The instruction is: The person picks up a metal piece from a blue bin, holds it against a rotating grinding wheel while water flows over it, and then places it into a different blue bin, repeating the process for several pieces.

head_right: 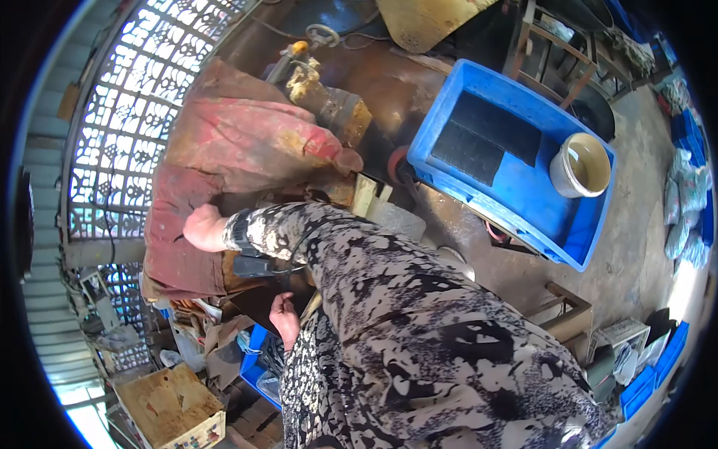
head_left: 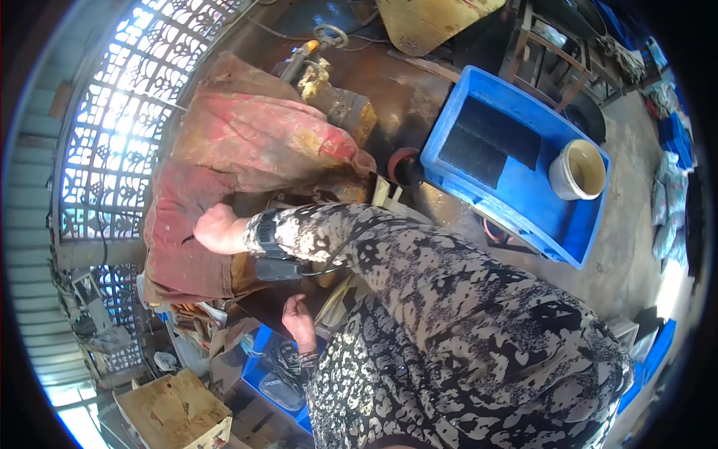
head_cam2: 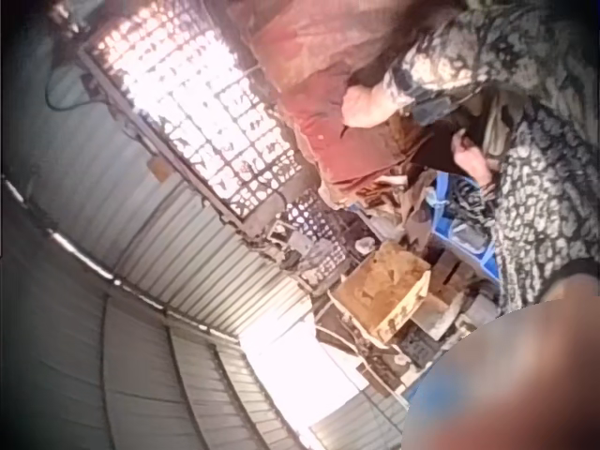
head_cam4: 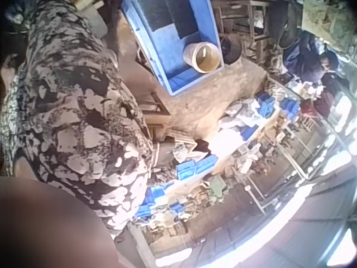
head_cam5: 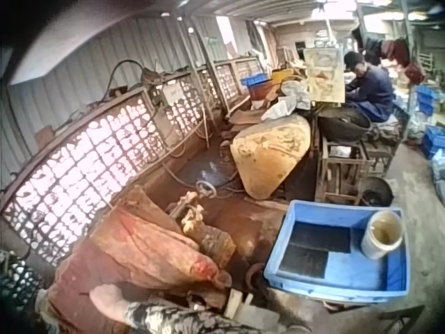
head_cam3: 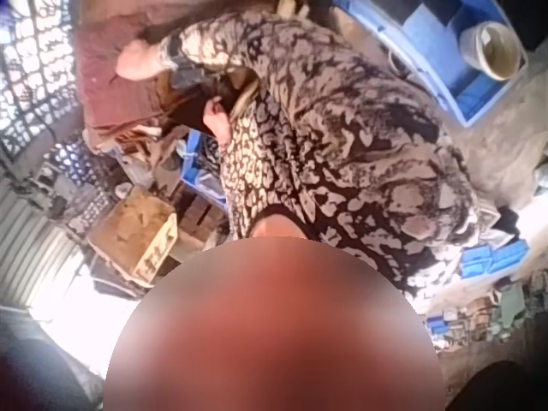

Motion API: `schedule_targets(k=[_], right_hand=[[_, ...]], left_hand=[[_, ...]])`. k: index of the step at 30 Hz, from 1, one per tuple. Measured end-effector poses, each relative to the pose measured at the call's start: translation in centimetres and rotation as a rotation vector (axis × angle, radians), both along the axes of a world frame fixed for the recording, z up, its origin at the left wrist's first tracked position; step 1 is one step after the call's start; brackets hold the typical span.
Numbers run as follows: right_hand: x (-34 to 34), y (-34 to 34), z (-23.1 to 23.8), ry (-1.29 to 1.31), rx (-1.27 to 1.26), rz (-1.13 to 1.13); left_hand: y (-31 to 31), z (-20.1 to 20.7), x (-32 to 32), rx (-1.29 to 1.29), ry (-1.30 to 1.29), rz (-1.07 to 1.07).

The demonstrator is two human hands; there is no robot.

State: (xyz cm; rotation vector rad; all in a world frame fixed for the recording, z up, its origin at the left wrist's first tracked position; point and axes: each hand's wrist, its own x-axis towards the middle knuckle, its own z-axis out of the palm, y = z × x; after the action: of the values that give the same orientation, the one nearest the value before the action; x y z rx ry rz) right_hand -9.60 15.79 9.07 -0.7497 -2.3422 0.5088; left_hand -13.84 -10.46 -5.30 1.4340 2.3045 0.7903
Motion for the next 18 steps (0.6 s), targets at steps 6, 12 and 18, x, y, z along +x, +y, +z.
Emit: schedule_targets(k=[6, 12, 18], right_hand=[[-0.16, -0.1, 0.27, 0.048, -0.06, 0.002], [0.0, -0.22, 0.06, 0.106, -0.056, -0.005], [-0.23, 0.03, -0.58, 0.099, -0.01, 0.057]], left_hand=[[-0.29, -0.59, -1.06, -0.081, -0.082, 0.034], [-0.62, -0.3, -0.99, -0.024, -0.144, 0.022], [-0.66, -0.67, -0.9, -0.006, -0.062, 0.065]])
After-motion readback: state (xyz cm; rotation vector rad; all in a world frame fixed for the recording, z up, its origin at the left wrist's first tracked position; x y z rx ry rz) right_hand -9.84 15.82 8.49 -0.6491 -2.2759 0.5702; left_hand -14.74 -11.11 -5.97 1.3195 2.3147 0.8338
